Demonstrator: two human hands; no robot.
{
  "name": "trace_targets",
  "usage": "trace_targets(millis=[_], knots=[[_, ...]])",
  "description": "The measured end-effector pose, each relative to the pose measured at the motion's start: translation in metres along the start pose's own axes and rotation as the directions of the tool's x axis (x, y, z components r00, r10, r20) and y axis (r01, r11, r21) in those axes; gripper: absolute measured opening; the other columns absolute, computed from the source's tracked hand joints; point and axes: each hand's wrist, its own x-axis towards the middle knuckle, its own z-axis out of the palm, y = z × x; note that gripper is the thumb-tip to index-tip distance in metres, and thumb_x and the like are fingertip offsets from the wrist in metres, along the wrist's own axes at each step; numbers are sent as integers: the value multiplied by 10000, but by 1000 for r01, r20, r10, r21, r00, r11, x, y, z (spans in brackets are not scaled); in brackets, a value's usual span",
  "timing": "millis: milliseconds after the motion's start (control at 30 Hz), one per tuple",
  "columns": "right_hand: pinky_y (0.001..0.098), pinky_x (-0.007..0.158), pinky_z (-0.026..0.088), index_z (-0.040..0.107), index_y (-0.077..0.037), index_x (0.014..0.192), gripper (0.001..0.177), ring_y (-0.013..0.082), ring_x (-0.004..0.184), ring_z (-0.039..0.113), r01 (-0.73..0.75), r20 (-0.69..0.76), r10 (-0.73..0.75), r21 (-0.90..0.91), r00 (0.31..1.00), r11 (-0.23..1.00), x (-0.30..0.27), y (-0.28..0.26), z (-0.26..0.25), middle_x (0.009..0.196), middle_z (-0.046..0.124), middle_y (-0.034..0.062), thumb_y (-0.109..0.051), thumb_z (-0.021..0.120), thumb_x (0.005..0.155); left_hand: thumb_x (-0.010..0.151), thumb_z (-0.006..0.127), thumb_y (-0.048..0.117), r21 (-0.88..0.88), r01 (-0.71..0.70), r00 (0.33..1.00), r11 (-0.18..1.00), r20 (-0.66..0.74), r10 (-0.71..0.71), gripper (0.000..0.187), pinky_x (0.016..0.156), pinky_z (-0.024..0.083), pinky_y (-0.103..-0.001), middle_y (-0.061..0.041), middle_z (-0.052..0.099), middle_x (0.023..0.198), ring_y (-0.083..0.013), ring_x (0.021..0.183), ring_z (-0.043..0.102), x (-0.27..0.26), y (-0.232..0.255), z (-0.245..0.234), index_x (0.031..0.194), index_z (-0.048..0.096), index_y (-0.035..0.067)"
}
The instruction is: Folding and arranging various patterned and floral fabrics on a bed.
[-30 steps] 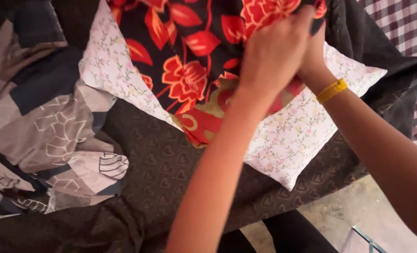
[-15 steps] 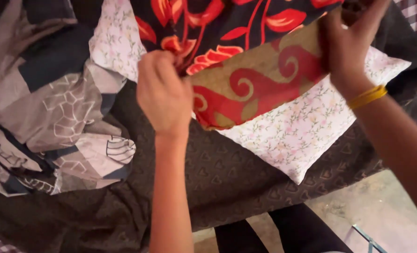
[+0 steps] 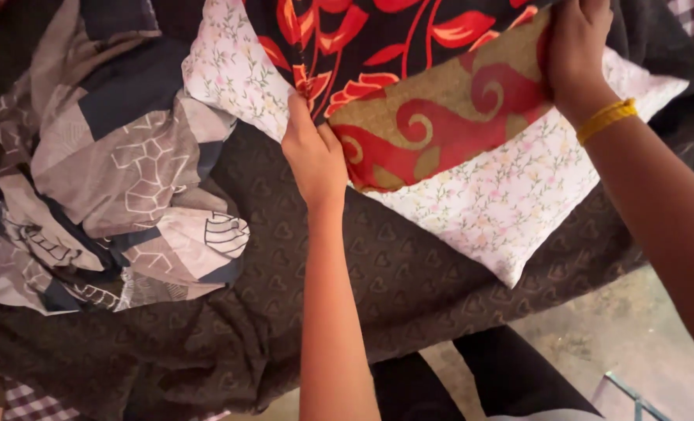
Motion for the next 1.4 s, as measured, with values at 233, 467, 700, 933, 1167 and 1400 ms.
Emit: trace_targets(millis=[233, 467, 700, 933, 1167, 1400], knots=[[435, 832, 497, 569, 55, 1138, 187, 372, 894, 606, 120, -85, -150, -288, 985, 950, -42, -7, 5, 974, 648, 248, -106, 473, 1120, 941, 470, -20, -317, 206, 977, 926, 23, -210, 454, 838, 552, -462, -273, 723, 1053, -399, 930, 739, -63, -11, 12, 1394, 514, -29], [522, 802, 508, 629, -14, 1353, 359, 454, 972, 698, -21, -120, -25, -363, 992, 932, -103, -110, 13, 1037, 701, 303, -102, 444, 1059, 960, 486, 81, -195, 377, 924, 905, 149, -353, 437, 786, 522, -508, -285, 722, 941, -445, 880, 712, -70, -27, -10, 1389, 544, 15], [576, 832, 510, 668, -48, 1305, 394, 510, 945, 654, -215, -83, 202, -533, 976, 818, -157, -109, 19, 1038, 688, 311, -111, 475, 967, 967, 484, 154, 23, 309, 921, 951, 241, -305, 302, 762, 503, -557, -290, 707, 908, -485, 924, 688, -33, -32, -78, 1233, 607, 81], [499, 877, 554, 709, -42, 1219, 405, 416, 1043, 701, -554, -47, 559, -234, 828, 799, -107, -171, 21, 1111, 705, 292, -137, 424, 948, 977, 510, 225, 15, 171, 940, 985, 297, -168, 264, 853, 519, -515, -253, 717, 1029, -460, 1027, 670, 50, -21, -137, 1127, 661, 70], [563, 785, 577, 693, 25, 1077, 326, 351, 901, 726, -592, -41, 598, 105, 801, 799, 35, -322, -29, 1086, 714, 207, -216, 510, 955, 998, 525, 238, -328, 219, 943, 919, 313, -113, 261, 636, 567, -510, -294, 701, 896, -429, 757, 685, 179, 86, -177, 1039, 648, 12], [398, 658, 595, 757, 6, 1009, 319, 280, 699, 726, 78, -28, -104, -482, 994, 873, 84, -519, -72, 837, 751, 184, -161, 489, 1058, 977, 490, 164, -125, -158, 949, 980, 255, 185, 209, 492, 553, -438, -173, 744, 708, -315, 580, 713, 258, 251, -326, 901, 634, 33]])
